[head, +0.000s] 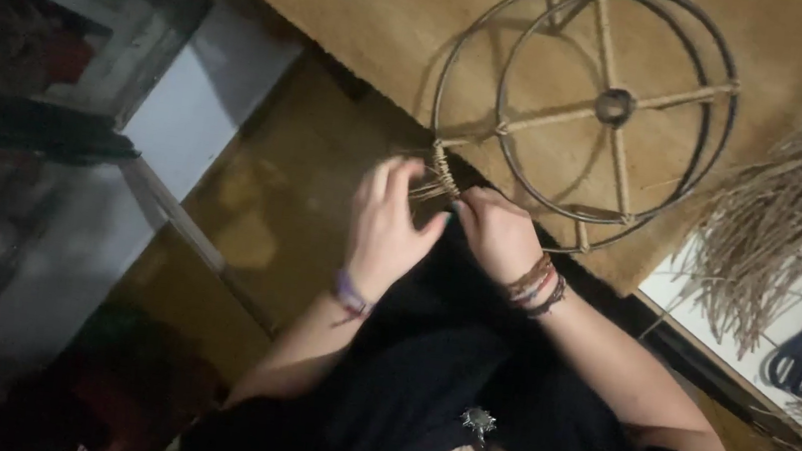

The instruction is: Weaving thin strands of material around a circular wire frame to create a decorative object.

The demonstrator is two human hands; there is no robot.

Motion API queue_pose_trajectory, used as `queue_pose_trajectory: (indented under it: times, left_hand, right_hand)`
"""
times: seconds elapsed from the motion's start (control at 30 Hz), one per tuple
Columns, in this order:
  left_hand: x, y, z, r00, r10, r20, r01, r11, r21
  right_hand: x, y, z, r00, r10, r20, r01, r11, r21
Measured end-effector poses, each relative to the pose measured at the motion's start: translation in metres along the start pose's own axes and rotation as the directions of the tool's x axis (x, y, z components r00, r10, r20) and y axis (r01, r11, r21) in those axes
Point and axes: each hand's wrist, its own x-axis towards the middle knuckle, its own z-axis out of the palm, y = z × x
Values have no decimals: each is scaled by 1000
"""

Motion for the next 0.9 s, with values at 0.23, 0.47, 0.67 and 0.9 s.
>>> queue_pose_trajectory:
  times: [0.23,0.47,0.67,0.9]
  left_hand:
    - [7,-62,134,989,8,-150,-23,995,-97]
    - [10,-78,149,993,59,-100,-71,990,-122]
    - [25,-42,101,989,39,-142,-65,980,-190]
    - [7,-100,213,913,126,-387,-232,942,-241]
  right_hand:
    - [11,-14,12,977,182,107,-183,983,3]
    - [9,-19,21,971,17,-240,-96,942,-322]
    - [19,-1,19,949,231,215,-228,973,-38]
    - [23,-28,6,913,340,226,-318,939,-128]
